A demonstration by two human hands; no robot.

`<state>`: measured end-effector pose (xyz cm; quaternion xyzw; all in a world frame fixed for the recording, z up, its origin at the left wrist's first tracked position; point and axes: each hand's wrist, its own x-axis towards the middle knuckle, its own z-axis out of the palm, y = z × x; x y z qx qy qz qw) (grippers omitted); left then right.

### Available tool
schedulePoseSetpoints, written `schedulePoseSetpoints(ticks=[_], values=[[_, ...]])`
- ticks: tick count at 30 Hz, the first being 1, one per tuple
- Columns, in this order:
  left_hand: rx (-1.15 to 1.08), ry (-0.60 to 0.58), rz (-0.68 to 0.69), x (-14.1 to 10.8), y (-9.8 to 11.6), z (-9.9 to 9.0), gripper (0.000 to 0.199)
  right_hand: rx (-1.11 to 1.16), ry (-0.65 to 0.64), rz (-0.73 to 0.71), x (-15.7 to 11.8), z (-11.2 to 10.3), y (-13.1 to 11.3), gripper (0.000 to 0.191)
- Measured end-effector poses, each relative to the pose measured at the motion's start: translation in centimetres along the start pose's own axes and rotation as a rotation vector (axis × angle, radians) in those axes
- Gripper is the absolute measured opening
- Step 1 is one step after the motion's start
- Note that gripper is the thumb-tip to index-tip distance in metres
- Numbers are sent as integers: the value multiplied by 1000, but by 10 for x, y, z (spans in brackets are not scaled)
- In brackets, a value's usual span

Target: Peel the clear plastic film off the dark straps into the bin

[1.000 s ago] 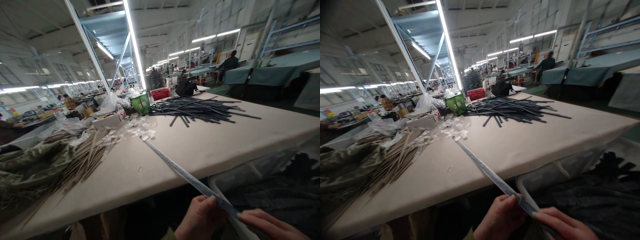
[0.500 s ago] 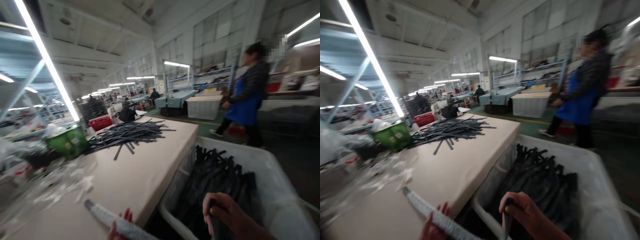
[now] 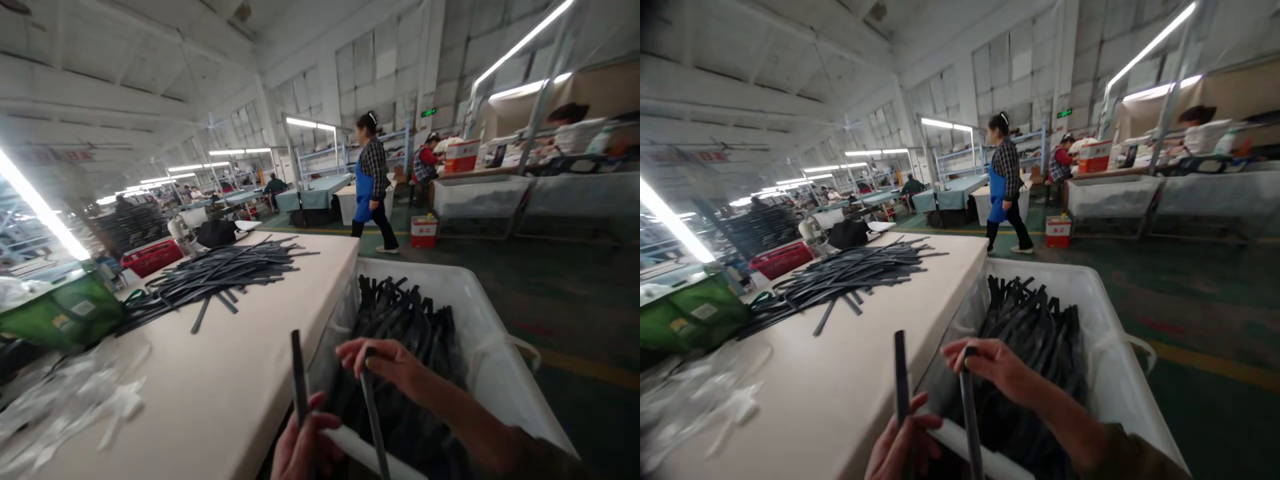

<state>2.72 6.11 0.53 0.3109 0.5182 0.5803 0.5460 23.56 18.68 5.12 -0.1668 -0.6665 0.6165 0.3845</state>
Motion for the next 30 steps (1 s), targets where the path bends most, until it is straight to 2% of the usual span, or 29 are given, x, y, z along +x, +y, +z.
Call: schedulePoseSetpoints(ticks=[3,7,9,13,18,22,26,30], values=[[112,-246,-41,-10,-7,24,68,47,-5,-7,12,2,3,26],[246,-326,-83,-15,-1,37,55,161,-44,-10,17,8,4,25],[249,-309,-67,-14,5,37,54,124,-9,-27,17,14,1,26],[202,-210,87,-7,9,37,56,23,69,-48,17,30,-3,28],[185,-131,115,-4,-3,39,42,158,77,17,14,42,3,30],[282,-139,112,-14,-29,35,38,201,187,-26,9,32,0,26],[375,-156,107,-24,-55,35,40,194,330,-116,4,11,-16,22],[442,-154,145,-25,-60,35,35,120,393,-191,3,-9,-38,22]])
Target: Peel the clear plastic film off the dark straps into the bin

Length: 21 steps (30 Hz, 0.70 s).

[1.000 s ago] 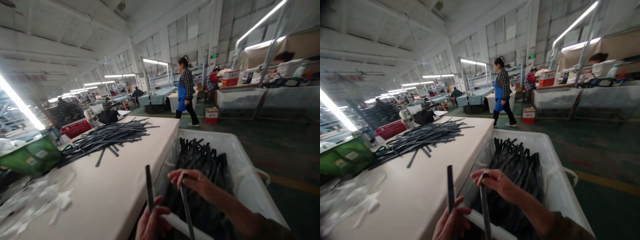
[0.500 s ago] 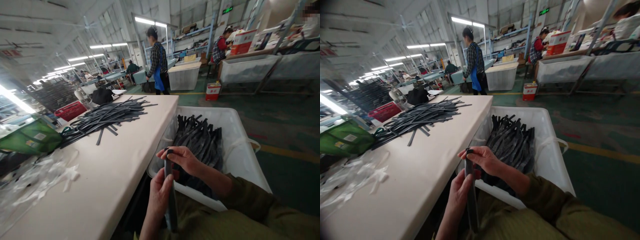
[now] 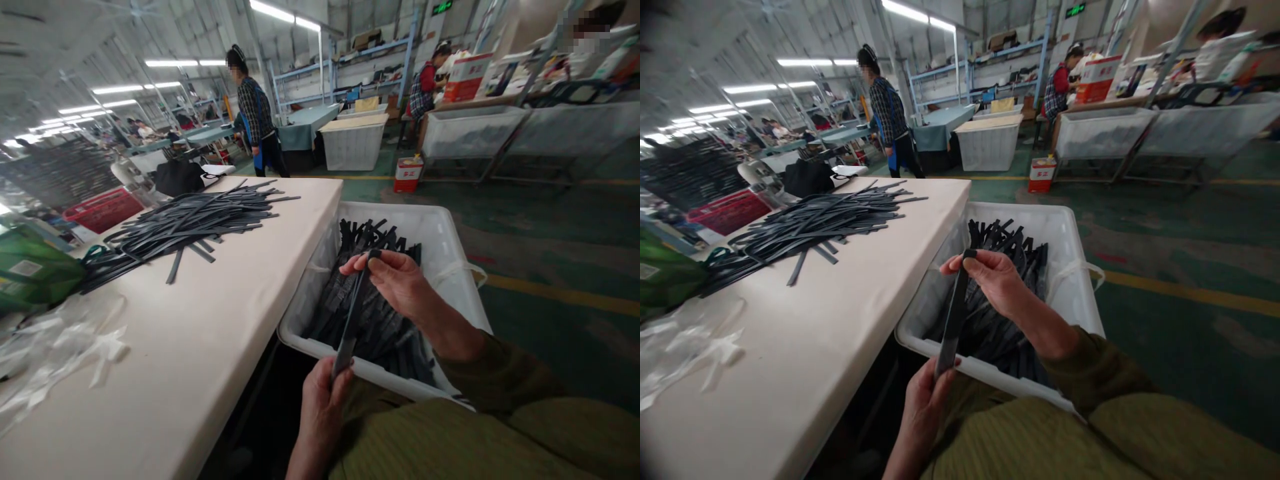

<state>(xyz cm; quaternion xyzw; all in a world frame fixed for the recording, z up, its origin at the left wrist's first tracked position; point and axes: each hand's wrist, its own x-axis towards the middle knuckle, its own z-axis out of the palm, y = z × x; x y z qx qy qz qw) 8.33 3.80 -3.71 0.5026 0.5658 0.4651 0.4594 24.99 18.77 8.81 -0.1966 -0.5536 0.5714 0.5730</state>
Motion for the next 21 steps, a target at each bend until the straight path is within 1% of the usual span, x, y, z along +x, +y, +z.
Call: schedulePoseSetpoints(ticks=[2,5,8,10,12,14,16,18,21], values=[[-19,25,14,1,-1,-4,41,-109,58,-116,8,-8,-13,23],[-145,78,-22,1,-9,-9,53,-381,103,-290,24,-22,-32,24],[-224,187,-107,-6,-25,-13,55,-671,101,-372,41,-46,-43,25],[-234,264,-157,-14,-36,-17,57,-797,83,-395,55,-68,-39,27],[-233,316,-202,-20,-47,-23,61,-865,43,-381,69,-93,-25,29],[-223,314,-250,-24,-57,-32,66,-908,-2,-324,78,-117,-2,27],[-217,300,-286,-26,-66,-39,70,-937,-48,-253,79,-133,26,22],[-223,293,-300,-26,-73,-42,70,-954,-78,-223,67,-140,55,14],[-242,337,-279,-28,-82,-38,68,-985,-160,-180,29,-136,93,8]])
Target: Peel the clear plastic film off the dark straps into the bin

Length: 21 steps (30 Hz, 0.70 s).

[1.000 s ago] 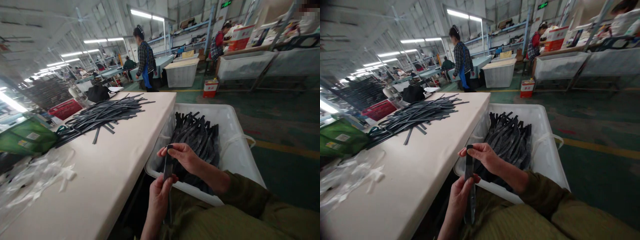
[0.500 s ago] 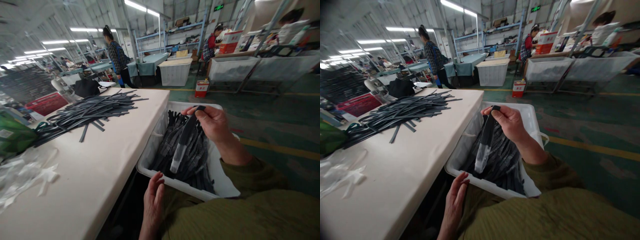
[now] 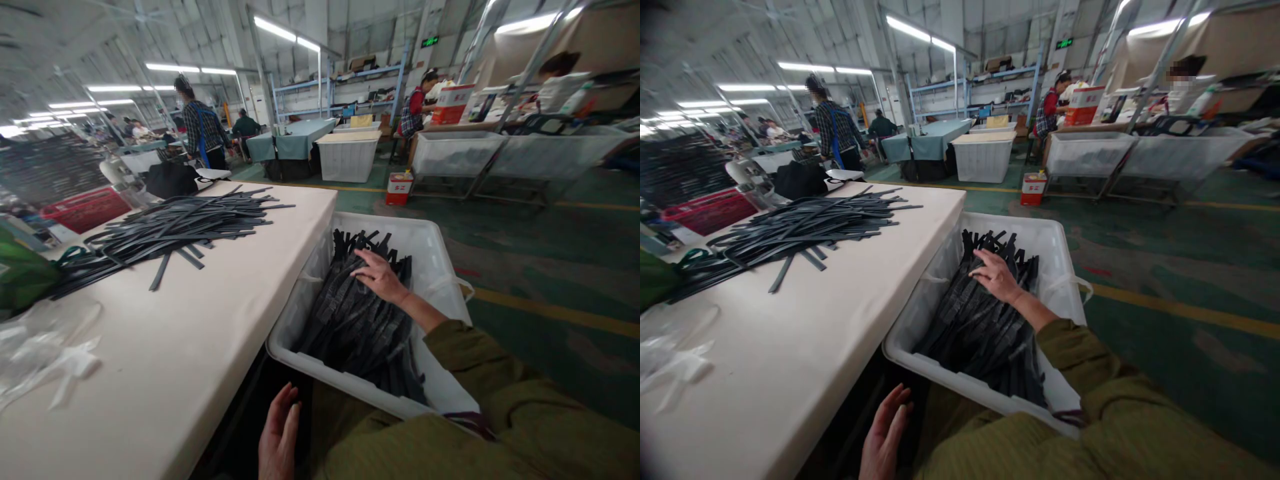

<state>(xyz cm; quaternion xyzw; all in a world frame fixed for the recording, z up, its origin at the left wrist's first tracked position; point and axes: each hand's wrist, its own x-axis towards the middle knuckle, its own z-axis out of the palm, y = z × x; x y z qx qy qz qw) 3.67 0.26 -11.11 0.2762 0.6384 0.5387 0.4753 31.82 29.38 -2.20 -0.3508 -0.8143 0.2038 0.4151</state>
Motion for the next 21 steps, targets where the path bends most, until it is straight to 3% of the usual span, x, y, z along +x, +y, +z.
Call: schedulePoseSetpoints(ticks=[5,11,14,18,21], values=[[-22,31,23,-2,-10,7,63,-52,-245,-3,-68,49,-13,12],[-12,29,21,-11,2,14,51,7,-461,-79,-97,78,-38,18],[15,-55,3,-15,10,19,44,4,-469,-40,-98,90,-26,24],[156,-2,-29,-8,12,19,41,74,-363,-38,-74,128,1,57],[226,83,-3,-13,20,13,38,109,-334,-147,-53,153,-18,56]])
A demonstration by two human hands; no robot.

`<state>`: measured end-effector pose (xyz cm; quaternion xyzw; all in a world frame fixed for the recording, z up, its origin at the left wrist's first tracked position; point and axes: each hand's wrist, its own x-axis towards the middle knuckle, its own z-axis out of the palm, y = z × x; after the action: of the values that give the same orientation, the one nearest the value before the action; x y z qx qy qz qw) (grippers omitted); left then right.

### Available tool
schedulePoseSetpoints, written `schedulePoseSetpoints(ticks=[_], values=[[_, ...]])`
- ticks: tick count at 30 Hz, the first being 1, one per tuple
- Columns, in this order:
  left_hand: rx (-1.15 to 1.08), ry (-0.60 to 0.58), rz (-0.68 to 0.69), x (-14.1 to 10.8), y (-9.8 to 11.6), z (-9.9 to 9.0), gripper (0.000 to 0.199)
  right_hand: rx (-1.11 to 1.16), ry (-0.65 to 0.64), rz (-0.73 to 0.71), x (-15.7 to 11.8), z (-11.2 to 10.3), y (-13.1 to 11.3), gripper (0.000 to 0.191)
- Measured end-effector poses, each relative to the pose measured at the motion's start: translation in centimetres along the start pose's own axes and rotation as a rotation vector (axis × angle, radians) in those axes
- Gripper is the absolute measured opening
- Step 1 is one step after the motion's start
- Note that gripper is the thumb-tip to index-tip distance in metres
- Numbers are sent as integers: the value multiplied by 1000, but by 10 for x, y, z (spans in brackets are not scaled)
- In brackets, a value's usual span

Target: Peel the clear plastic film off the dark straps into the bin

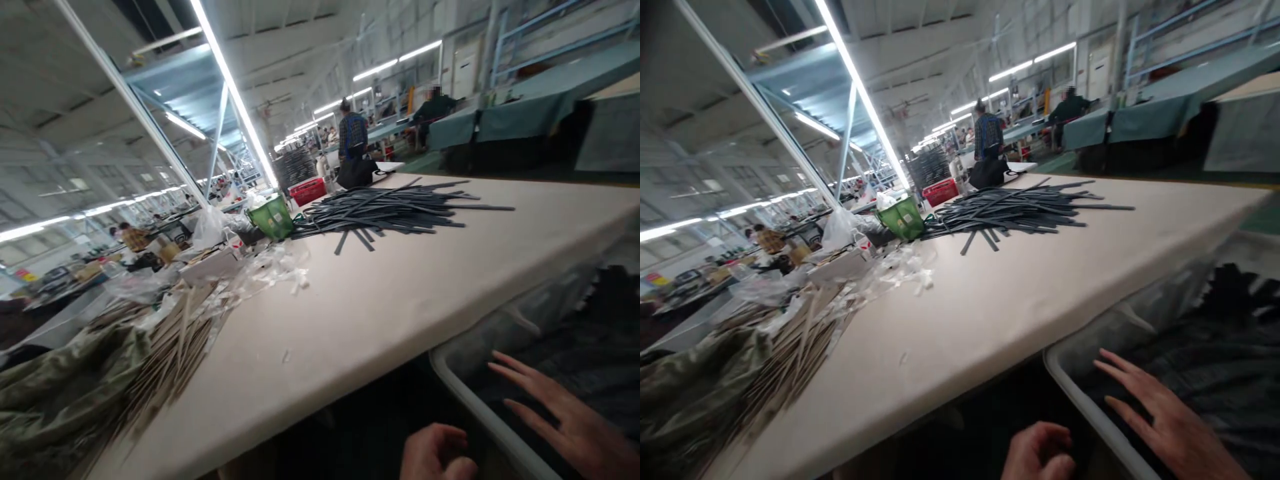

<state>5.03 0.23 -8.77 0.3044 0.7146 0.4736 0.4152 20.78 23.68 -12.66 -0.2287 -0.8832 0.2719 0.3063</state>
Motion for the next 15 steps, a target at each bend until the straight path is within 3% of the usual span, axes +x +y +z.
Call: schedulePoseSetpoints(ticks=[3,6,11,13,15], values=[[78,101,208,-9,20,-29,31,-14,-42,-110,26,13,-31,51],[177,310,452,-19,41,-88,28,-25,-106,-169,48,26,-51,48],[206,873,445,-46,37,-213,26,32,-140,-229,92,46,-59,50],[270,971,408,-56,30,-260,27,56,-162,-228,120,55,-66,48],[378,986,346,-60,27,-303,29,63,-204,-220,155,68,-79,45]])
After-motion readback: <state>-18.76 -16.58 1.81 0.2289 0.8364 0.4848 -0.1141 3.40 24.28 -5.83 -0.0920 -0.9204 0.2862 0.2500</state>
